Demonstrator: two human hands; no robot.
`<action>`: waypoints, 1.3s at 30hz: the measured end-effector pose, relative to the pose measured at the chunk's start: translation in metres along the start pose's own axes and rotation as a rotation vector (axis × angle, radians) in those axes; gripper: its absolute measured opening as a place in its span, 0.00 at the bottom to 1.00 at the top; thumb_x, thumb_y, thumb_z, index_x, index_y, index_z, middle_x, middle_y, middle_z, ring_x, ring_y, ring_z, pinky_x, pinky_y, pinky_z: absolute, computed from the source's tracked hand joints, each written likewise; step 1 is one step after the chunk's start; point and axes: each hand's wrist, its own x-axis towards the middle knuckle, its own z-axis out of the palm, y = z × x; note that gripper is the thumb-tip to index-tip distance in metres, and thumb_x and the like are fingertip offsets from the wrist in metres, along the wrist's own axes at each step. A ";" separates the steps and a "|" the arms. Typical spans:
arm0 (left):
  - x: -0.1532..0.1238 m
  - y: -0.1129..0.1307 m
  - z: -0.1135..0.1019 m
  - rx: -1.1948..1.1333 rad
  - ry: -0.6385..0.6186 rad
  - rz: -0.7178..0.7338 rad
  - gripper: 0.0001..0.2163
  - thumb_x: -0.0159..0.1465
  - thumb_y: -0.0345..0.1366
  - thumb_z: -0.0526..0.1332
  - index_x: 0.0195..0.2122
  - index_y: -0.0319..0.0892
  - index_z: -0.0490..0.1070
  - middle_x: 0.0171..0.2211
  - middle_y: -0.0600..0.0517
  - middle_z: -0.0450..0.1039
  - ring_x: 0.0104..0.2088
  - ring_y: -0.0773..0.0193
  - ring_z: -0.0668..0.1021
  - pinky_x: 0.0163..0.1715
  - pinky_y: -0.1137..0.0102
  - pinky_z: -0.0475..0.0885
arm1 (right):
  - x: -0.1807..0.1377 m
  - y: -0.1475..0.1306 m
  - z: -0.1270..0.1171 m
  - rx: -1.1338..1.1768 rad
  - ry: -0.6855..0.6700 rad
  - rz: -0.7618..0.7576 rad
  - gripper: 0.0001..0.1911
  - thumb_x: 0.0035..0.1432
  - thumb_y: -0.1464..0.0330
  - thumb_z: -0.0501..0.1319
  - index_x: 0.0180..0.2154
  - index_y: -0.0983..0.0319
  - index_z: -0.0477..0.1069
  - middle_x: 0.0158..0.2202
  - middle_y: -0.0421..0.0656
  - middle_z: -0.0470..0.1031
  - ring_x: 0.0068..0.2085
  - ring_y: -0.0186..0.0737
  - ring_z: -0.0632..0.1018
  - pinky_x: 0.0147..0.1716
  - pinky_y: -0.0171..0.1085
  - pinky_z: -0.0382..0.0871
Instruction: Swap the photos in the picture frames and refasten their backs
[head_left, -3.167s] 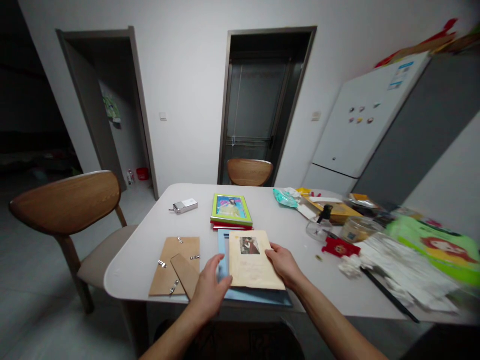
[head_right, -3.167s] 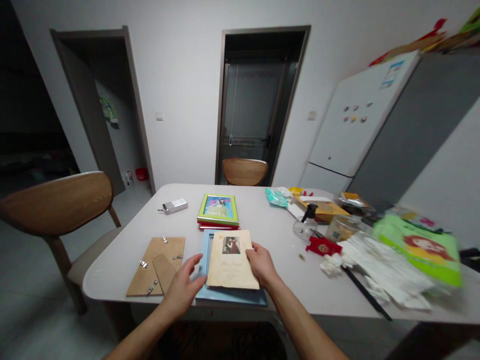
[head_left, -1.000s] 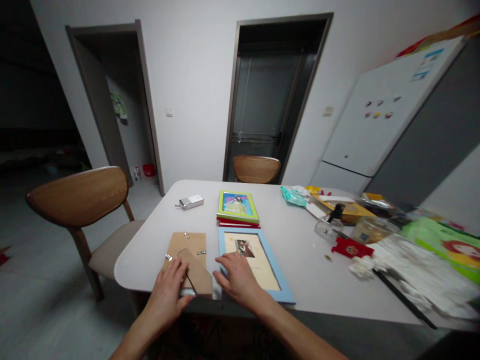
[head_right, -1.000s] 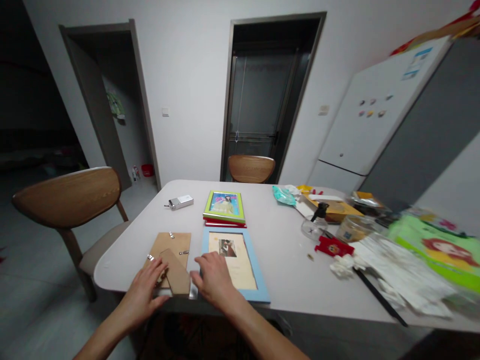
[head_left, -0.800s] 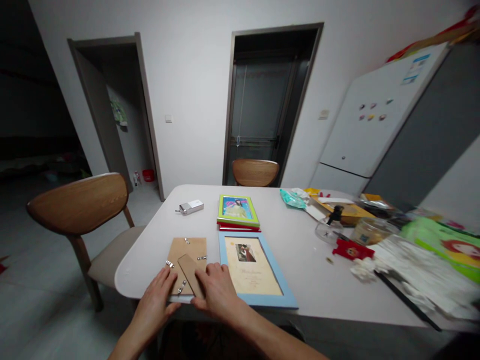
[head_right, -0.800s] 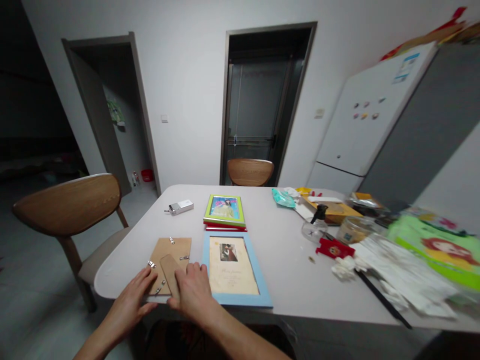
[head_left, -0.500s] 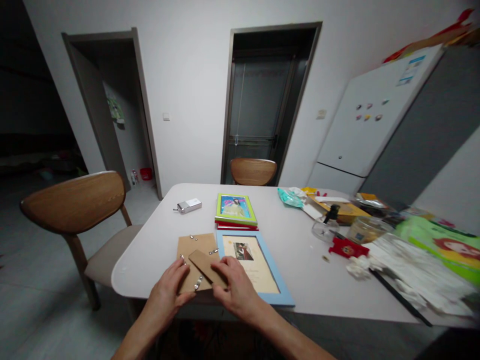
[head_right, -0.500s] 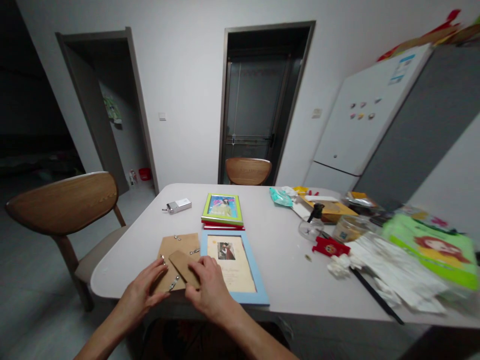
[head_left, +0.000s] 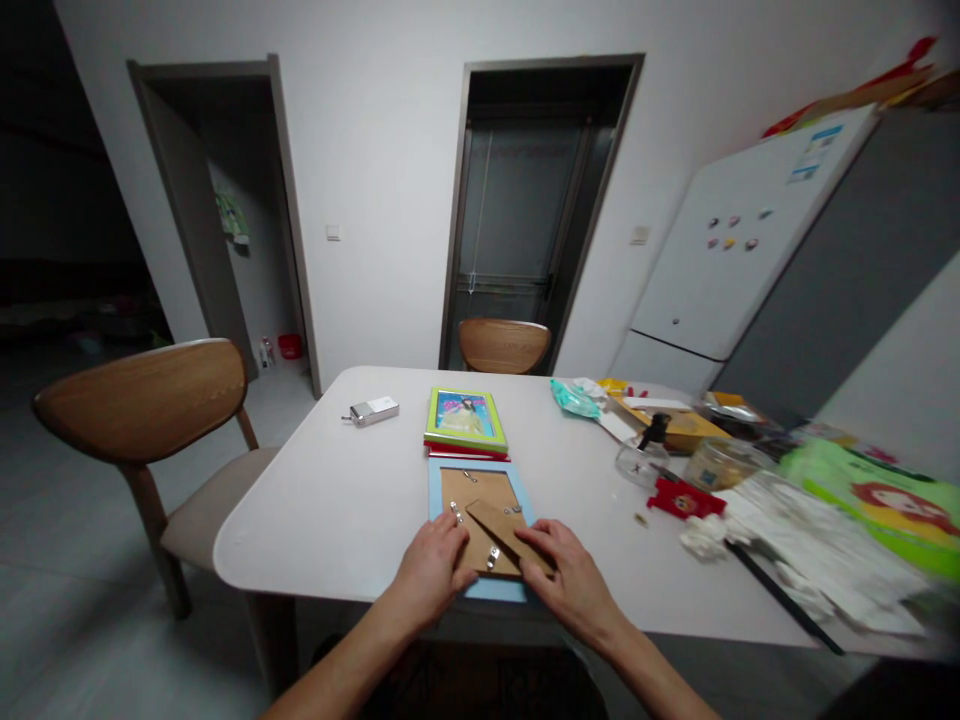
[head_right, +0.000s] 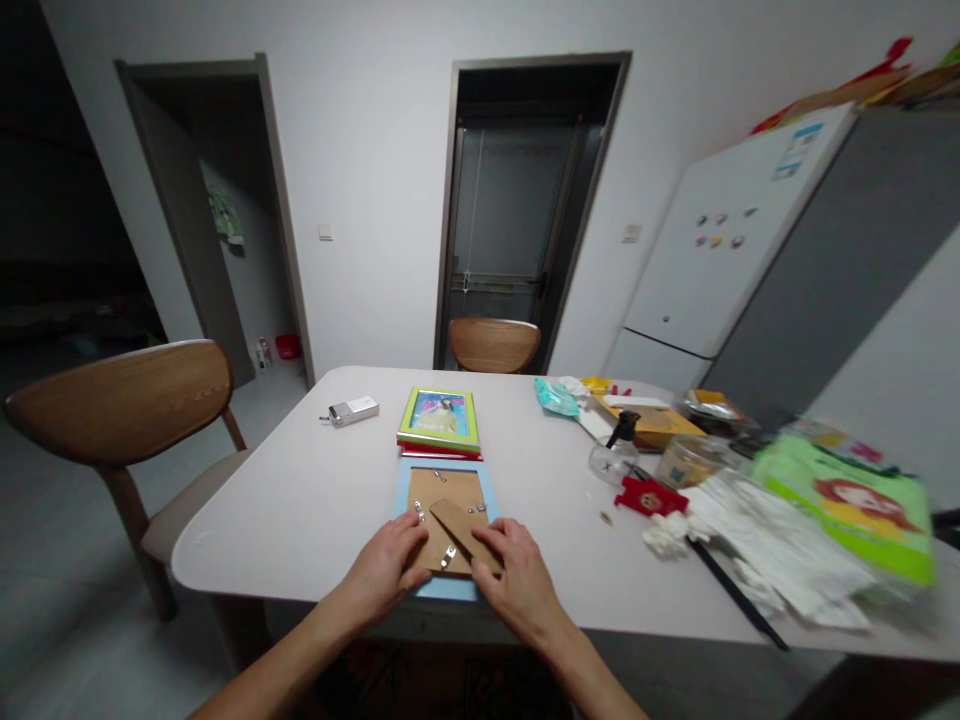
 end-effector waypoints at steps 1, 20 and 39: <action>0.000 -0.001 0.001 0.023 -0.016 -0.011 0.15 0.52 0.36 0.60 0.41 0.41 0.64 0.50 0.45 0.62 0.51 0.58 0.64 0.50 0.61 0.60 | 0.000 0.002 0.003 -0.021 -0.003 -0.012 0.18 0.45 0.68 0.52 0.40 0.63 0.70 0.38 0.47 0.66 0.42 0.42 0.67 0.44 0.39 0.60; -0.014 -0.003 0.008 0.055 -0.097 0.007 0.18 0.50 0.39 0.62 0.42 0.43 0.63 0.54 0.46 0.58 0.55 0.59 0.59 0.54 0.56 0.50 | 0.032 0.011 0.010 -0.367 -0.033 0.003 0.16 0.53 0.70 0.48 0.42 0.59 0.69 0.38 0.46 0.66 0.40 0.40 0.64 0.39 0.35 0.56; -0.018 -0.003 0.006 0.037 -0.089 -0.034 0.18 0.51 0.40 0.61 0.41 0.41 0.64 0.54 0.45 0.58 0.55 0.58 0.60 0.54 0.57 0.51 | 0.043 0.018 0.015 -0.310 -0.090 0.010 0.16 0.54 0.71 0.47 0.36 0.65 0.72 0.40 0.48 0.65 0.40 0.37 0.67 0.42 0.33 0.58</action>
